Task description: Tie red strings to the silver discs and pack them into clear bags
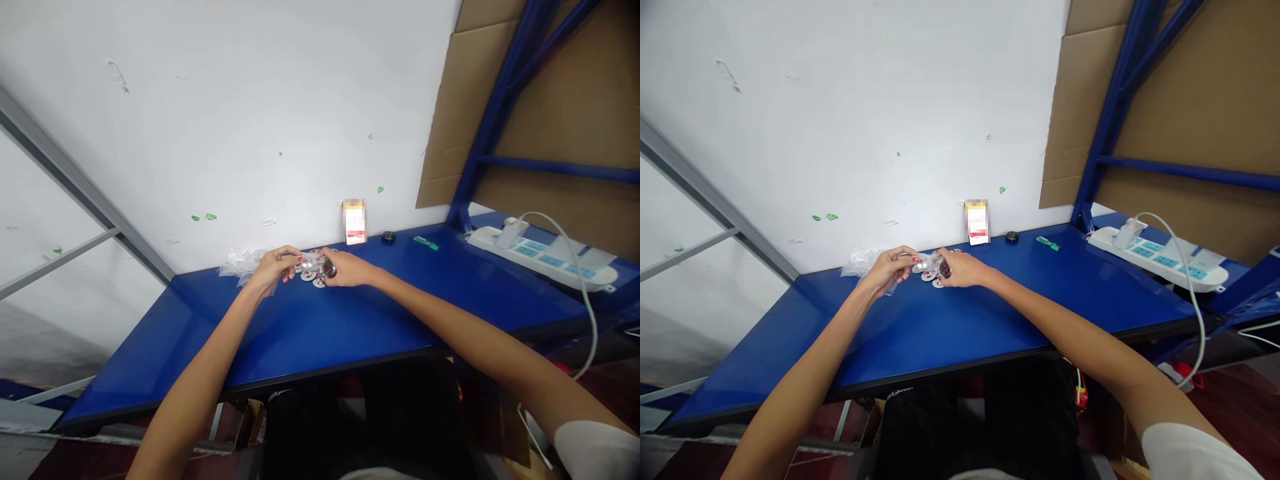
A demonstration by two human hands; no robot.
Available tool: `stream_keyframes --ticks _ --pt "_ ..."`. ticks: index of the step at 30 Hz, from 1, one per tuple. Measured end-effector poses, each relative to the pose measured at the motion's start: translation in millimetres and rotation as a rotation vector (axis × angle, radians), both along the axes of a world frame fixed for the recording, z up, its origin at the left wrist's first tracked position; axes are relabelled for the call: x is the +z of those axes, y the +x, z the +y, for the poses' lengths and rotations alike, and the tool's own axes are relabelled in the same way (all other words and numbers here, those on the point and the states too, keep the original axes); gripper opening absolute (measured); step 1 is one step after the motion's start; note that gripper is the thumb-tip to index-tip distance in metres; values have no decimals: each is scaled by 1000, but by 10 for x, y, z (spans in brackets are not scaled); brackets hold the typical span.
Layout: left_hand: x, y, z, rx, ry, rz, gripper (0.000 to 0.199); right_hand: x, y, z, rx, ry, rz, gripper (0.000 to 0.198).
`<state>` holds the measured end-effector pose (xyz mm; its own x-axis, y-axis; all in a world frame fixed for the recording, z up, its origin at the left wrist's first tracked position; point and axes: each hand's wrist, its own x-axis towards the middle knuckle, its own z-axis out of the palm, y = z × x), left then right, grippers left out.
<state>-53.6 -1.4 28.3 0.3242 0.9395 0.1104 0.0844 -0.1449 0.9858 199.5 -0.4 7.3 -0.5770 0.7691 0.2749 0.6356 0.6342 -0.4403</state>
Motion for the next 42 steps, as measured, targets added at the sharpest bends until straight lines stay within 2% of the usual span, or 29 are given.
stream_keyframes --ticks 3,11,15,17,23,26,28,32,35,37,39,42 --pt "-21 14 -7 -9 20 93 41 -22 1 4 26 -4 -13 65" --pt "30 26 -67 -95 35 131 44 -61 16 46 54 -26 59 63" --pt "-36 85 -76 -120 64 158 44 -42 16 28 71 -62 87 61" --pt "-92 130 -64 -94 90 165 44 -44 15 20 88 -60 99 61" --pt "-230 279 -62 122 213 131 49 -104 16 45 99 -19 136 62" --pt "-238 317 -79 143 243 100 47 -104 4 45 95 -13 164 60" --pt "-198 301 -79 94 236 77 45 -81 -3 36 67 -24 182 57" --pt "-49 176 -67 -143 163 50 41 -30 9 37 -22 -82 230 41" --pt "22 109 -91 -295 140 89 37 -22 36 59 -8 -114 275 35" --pt "23 115 -122 -325 151 108 35 -27 48 72 10 -113 296 35" --pt "-2 145 -144 -283 192 100 34 -37 52 82 16 -122 313 36" --pt "-57 181 -124 -110 310 52 32 -67 43 107 11 -159 382 42"
